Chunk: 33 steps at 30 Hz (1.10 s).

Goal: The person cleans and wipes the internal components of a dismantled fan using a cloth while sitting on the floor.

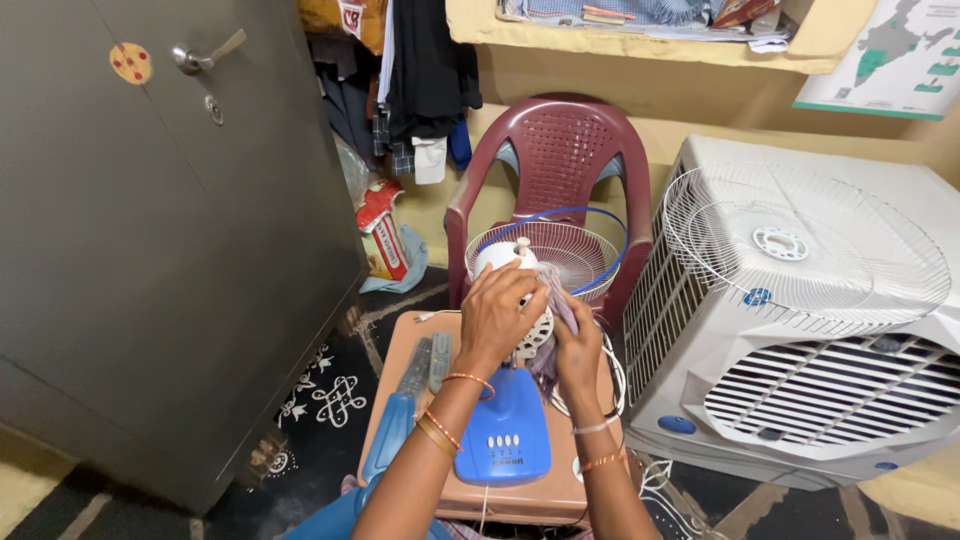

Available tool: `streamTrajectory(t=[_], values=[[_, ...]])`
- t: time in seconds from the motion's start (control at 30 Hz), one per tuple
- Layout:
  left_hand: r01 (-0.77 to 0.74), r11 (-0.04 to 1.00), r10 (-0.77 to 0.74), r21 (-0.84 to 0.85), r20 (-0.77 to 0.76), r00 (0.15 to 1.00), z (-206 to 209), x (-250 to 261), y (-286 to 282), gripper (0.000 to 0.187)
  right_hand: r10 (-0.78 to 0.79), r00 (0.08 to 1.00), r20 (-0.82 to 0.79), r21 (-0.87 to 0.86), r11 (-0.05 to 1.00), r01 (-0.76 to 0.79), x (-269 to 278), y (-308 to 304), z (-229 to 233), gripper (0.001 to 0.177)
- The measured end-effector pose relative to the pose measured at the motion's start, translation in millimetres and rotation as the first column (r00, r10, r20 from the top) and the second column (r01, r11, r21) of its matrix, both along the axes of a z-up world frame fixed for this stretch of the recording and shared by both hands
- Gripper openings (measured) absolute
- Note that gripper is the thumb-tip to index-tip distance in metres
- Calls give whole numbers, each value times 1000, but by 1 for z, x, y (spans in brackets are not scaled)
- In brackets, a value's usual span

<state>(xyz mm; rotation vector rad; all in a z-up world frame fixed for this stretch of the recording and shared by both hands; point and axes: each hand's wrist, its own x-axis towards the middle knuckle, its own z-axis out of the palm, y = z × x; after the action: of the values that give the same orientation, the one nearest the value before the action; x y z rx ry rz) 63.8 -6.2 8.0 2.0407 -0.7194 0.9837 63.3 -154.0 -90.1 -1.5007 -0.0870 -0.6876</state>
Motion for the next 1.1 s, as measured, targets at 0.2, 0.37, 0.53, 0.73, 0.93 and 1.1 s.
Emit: streamTrajectory(t=[0.2, 0.37, 0.53, 0.73, 0.93, 1.1], values=[[26, 1000, -26, -17, -2, 1000, 7, -3, -3, 15, 39, 999, -9, 80, 996, -38, 15, -11, -13, 41], [21, 999, -21, -24, 2, 1000, 6, -1, -1, 15, 77, 997, -1, -57, 995, -77, 55, -18, -6, 41], [19, 1000, -19, -19, -14, 1000, 6, -3, -1, 16, 45, 999, 16, -68, 997, -44, 42, -12, -4, 41], [12, 1000, -12, -21, 13, 1000, 6, -2, -1, 18, 88, 996, -22, 161, 983, -84, -11, -2, -10, 44], [6, 1000, -6, -3, 6, 1000, 7, -2, -3, 18, 81, 996, -37, 15, 997, -81, 12, -15, 5, 44], [-7, 1000, 7, 0, 6, 1000, 8, -2, -2, 15, 68, 997, -43, -141, 987, -73, 32, -17, 22, 42]])
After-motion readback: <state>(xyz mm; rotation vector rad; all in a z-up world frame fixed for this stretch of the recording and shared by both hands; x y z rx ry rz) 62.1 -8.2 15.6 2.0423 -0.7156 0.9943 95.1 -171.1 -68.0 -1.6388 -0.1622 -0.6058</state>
